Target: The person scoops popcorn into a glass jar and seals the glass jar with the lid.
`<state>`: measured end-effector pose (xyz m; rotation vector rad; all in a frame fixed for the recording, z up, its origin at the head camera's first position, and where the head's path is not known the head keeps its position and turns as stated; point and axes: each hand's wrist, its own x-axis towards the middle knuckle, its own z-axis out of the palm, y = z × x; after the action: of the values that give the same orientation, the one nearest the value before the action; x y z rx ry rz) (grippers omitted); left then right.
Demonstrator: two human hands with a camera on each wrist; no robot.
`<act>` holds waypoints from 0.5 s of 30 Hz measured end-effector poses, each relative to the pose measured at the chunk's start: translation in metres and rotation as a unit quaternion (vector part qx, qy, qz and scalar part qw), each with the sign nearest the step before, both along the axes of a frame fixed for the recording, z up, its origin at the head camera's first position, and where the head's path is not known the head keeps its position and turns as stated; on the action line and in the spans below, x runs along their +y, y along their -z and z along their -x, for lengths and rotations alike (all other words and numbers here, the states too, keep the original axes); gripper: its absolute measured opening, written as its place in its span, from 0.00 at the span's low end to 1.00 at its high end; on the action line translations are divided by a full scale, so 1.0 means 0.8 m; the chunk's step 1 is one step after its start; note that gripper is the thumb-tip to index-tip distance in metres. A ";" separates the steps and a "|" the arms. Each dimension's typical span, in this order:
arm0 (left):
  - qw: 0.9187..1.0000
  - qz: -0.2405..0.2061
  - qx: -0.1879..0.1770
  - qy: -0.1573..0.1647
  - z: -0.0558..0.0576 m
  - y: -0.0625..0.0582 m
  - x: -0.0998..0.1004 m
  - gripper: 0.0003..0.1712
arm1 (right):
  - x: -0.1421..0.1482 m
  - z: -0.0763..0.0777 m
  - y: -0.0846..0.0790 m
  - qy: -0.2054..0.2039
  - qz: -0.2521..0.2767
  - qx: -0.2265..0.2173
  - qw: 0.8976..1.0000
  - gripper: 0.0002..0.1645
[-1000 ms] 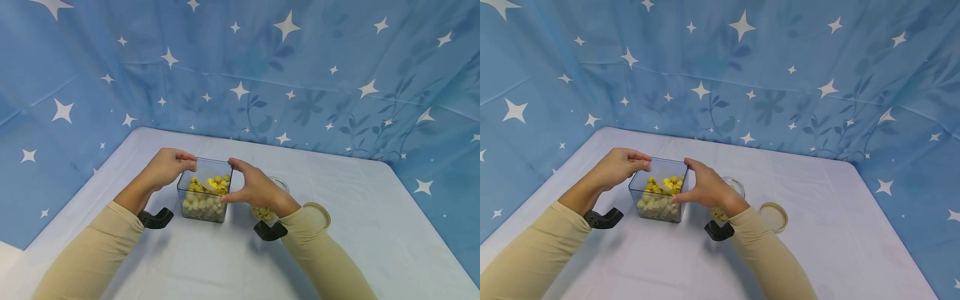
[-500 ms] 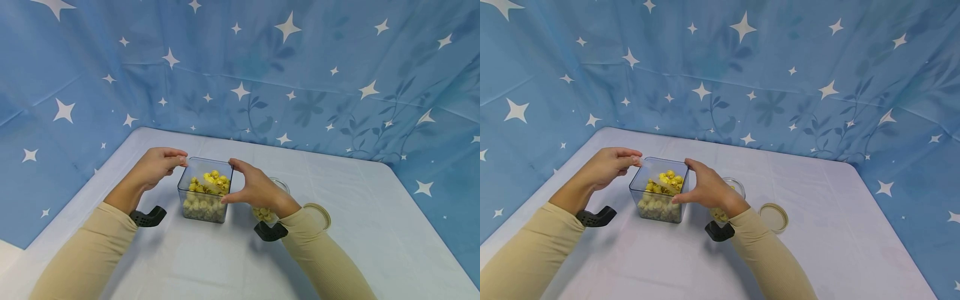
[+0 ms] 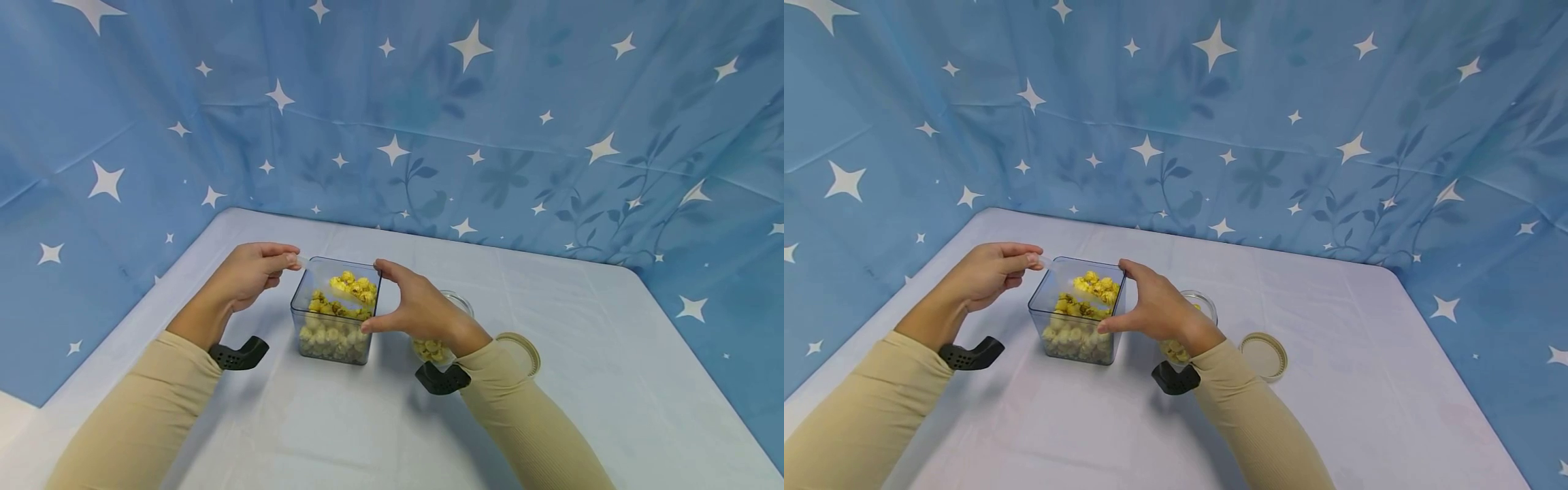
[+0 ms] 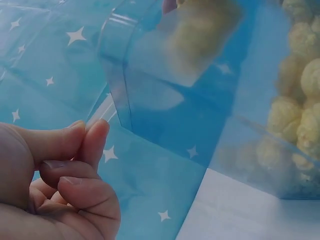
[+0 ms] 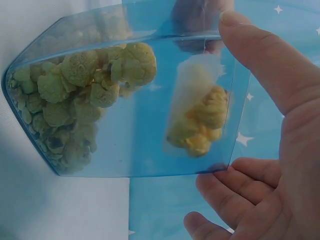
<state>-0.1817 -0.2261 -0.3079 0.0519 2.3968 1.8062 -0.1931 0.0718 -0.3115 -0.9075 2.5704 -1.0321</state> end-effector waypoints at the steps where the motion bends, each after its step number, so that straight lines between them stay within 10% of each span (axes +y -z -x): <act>1: 1.000 -0.004 0.000 -0.001 0.000 0.000 -0.001 0.25 | 0.000 0.000 0.000 0.000 0.000 0.000 1.000 0.65; 15: 0.999 -0.034 -0.004 -0.013 0.000 0.000 -0.008 0.27 | 0.000 0.000 0.000 -0.001 -0.003 0.003 1.000 0.65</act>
<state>-0.1816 -0.2324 -0.3078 0.0187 2.3410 1.8950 -0.1930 0.0721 -0.3112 -0.9130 2.5760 -1.0215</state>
